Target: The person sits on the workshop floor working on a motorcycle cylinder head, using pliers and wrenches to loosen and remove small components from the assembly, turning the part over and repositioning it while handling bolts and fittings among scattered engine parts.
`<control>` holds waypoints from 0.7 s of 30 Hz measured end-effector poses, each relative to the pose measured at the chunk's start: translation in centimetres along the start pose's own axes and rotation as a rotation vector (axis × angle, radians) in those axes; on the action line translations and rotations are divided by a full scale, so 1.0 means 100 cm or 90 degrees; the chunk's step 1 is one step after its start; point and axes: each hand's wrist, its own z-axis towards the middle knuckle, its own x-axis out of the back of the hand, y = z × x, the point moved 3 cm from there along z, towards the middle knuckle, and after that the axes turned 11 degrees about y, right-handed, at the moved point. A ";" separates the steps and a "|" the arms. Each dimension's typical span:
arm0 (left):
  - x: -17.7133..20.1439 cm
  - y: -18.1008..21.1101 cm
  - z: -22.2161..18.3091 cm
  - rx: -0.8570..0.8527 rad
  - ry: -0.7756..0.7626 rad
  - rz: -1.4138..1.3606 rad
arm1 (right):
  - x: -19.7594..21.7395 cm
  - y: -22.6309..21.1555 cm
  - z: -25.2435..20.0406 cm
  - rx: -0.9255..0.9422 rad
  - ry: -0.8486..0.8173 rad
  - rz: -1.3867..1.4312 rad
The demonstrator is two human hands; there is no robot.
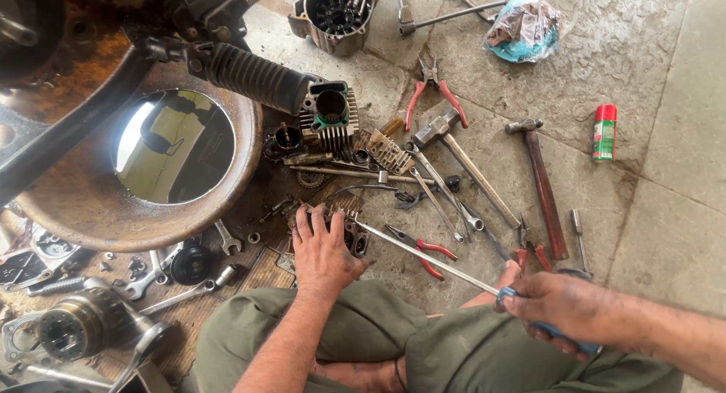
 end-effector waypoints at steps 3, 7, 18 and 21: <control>-0.003 0.001 0.000 -0.010 0.021 -0.005 | -0.007 0.009 0.003 0.002 -0.003 0.030; -0.005 0.000 0.001 0.004 0.004 -0.007 | -0.011 0.006 -0.003 -0.012 -0.010 0.066; -0.002 -0.002 0.003 -0.008 -0.011 -0.010 | -0.033 0.042 0.022 -0.012 -0.059 0.183; -0.004 -0.002 0.005 -0.002 -0.003 -0.027 | -0.038 0.058 0.036 -0.001 -0.083 0.196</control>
